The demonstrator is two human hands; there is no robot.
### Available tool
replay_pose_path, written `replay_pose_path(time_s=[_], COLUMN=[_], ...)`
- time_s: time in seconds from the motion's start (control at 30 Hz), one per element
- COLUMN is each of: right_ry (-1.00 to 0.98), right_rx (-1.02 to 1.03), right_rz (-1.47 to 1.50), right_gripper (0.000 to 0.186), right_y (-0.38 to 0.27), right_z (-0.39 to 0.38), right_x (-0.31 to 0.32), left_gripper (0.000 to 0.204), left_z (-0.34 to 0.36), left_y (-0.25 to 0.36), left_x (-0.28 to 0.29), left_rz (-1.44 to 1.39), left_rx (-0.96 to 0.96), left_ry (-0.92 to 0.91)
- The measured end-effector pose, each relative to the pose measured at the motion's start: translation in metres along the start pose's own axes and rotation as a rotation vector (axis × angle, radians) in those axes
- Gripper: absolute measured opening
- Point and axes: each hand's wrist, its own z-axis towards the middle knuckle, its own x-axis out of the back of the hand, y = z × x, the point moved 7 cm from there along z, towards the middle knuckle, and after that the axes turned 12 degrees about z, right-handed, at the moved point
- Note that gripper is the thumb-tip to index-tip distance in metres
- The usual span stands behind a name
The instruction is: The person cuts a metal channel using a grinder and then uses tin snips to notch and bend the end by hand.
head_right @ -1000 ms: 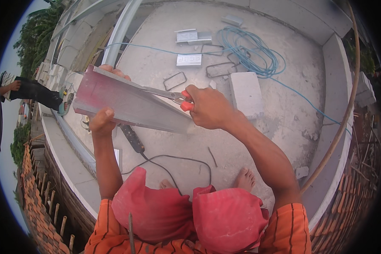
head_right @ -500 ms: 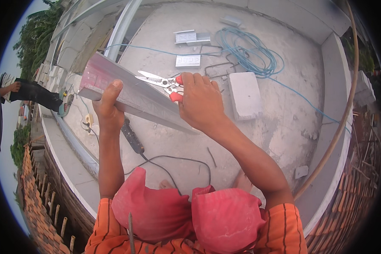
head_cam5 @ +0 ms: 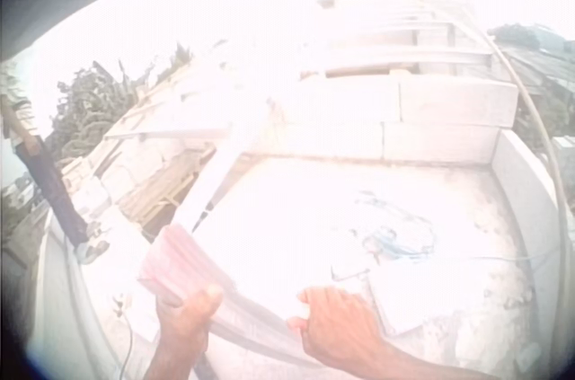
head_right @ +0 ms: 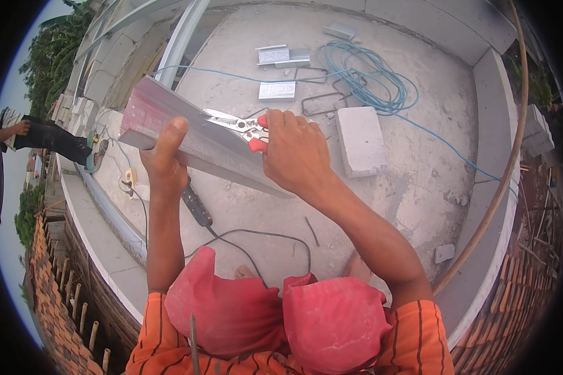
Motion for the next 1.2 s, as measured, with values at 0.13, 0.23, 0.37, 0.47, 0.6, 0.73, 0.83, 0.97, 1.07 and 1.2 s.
replay_pose_path(time_s=[0.13,0.23,0.37,0.47,0.6,0.73,0.83,0.97,1.07,1.2], right_ry=[-0.216,-0.482,-0.605,-0.379,0.051,-0.015,-0.029,0.029,-0.002,-0.421], right_rx=[-0.152,-0.205,-0.184,-0.115,0.100,0.036,0.035,0.085,0.041,-0.184], right_rz=[0.084,0.194,0.344,0.272,-0.009,-0.031,-0.065,-0.061,-0.004,0.133], right_gripper=[0.036,0.038,0.042,0.045,0.037,0.052,0.052,0.038,0.033,0.037], right_y=[0.009,0.023,0.029,0.032,0.018,0.003,0.002,0.000,0.000,0.016], right_z=[0.003,-0.001,-0.008,-0.001,0.000,0.004,0.008,0.009,0.010,0.008], right_x=[0.001,-0.003,-0.009,-0.007,0.017,0.014,0.013,0.014,0.013,-0.005], left_gripper=[0.047,0.065,0.087,0.071,0.044,0.035,0.035,0.034,0.038,0.060], left_z=[-0.001,0.006,0.014,0.013,0.011,0.007,0.006,0.005,0.005,0.010], left_y=[-0.014,-0.004,-0.011,-0.014,-0.014,-0.009,-0.004,-0.004,-0.005,-0.020], left_x=[0.011,0.007,0.006,0.003,0.002,0.001,-0.003,-0.003,-0.003,0.011], left_rz=[0.035,-0.053,-0.115,-0.039,-0.058,-0.045,-0.030,0.005,0.017,0.025], left_rx=[0.068,-0.090,-0.134,-0.029,0.093,0.085,0.063,0.054,0.060,-0.013], left_ry=[-0.094,-0.279,-0.438,-0.297,-0.114,-0.057,-0.063,-0.084,-0.087,-0.188])
